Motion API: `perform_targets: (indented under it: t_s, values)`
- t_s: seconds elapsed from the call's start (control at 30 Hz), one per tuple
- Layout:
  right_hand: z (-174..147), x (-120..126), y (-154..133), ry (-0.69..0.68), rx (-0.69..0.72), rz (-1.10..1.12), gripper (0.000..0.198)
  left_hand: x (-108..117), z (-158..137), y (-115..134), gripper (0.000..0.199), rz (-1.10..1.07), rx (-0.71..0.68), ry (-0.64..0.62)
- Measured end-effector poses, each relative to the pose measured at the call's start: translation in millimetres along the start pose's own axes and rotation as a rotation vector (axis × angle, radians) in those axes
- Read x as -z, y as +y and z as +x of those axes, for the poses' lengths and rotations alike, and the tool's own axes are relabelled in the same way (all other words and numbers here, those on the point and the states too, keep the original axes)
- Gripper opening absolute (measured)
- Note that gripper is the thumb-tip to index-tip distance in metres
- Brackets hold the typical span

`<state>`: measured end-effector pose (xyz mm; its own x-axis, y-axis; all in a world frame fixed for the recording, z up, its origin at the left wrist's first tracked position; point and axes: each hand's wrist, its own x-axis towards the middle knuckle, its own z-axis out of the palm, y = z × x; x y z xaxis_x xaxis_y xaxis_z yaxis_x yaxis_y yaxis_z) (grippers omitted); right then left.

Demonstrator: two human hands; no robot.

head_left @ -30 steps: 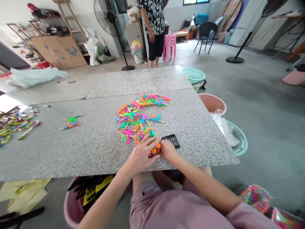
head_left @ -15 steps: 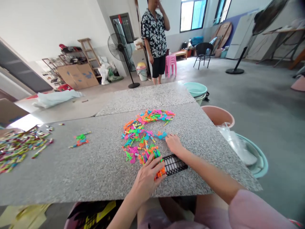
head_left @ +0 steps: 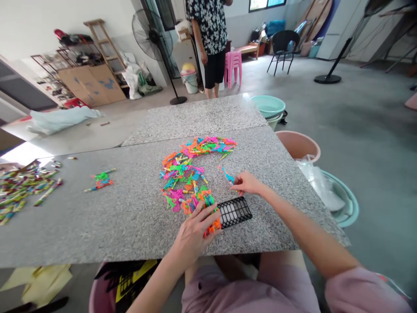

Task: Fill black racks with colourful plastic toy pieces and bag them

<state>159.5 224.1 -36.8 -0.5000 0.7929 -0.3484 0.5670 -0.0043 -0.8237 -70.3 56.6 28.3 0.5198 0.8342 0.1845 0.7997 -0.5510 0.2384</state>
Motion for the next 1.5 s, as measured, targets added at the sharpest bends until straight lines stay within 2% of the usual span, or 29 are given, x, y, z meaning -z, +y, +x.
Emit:
perform_targets:
  t_s: [0.07,0.2,0.33,0.47,0.57,0.67,0.83,1.0,1.13,1.23,1.33,1.43,1.5]
  values:
    - [-21,-9,7,0.077,0.041,0.045,0.008,1,1,1,0.035,-0.004,-0.009,0.009]
    - [-47,-37,9,0.209,0.115,-0.151,0.002,1,2,1,0.035,-0.012,-0.012,0.019]
    - [-42,-64,1,0.307,0.115,-0.134,0.005,0,0,0,0.036,0.004,-0.004,0.023]
    - [-26,-87,-10,0.276,0.260,0.047,0.023,1,0,0,0.035,0.011,-0.004,0.013]
    - [-19,-95,-17,0.265,0.331,-0.081,0.019,1,0,1,0.033,0.010,-0.009,0.024]
    - [-17,-94,-25,0.239,0.308,-0.288,0.020,0,1,1,0.032,0.008,-0.013,0.032]
    - [-16,-86,-39,0.148,0.258,-0.445,0.025,2,4,1,0.031,0.030,-0.062,0.062]
    - [-13,-89,-43,0.168,0.352,-0.403,0.023,6,4,3,0.033,0.060,-0.074,0.027]
    - [-9,-92,-38,0.141,0.425,-0.368,0.018,16,5,12,0.034,0.131,0.016,0.019]
    - [-4,-85,-29,0.064,0.511,-0.332,0.024,20,7,18,0.041,0.112,0.038,0.021]
    - [15,-68,-32,0.042,0.405,-0.360,0.030,18,8,20,0.039,0.064,-0.006,0.003]
    - [48,-60,-55,0.228,0.225,-0.392,0.029,16,10,19,0.029,0.089,-0.027,-0.028]
    - [70,-65,-74,0.289,0.182,-0.397,0.034,16,11,20,0.023,0.100,-0.028,-0.060]
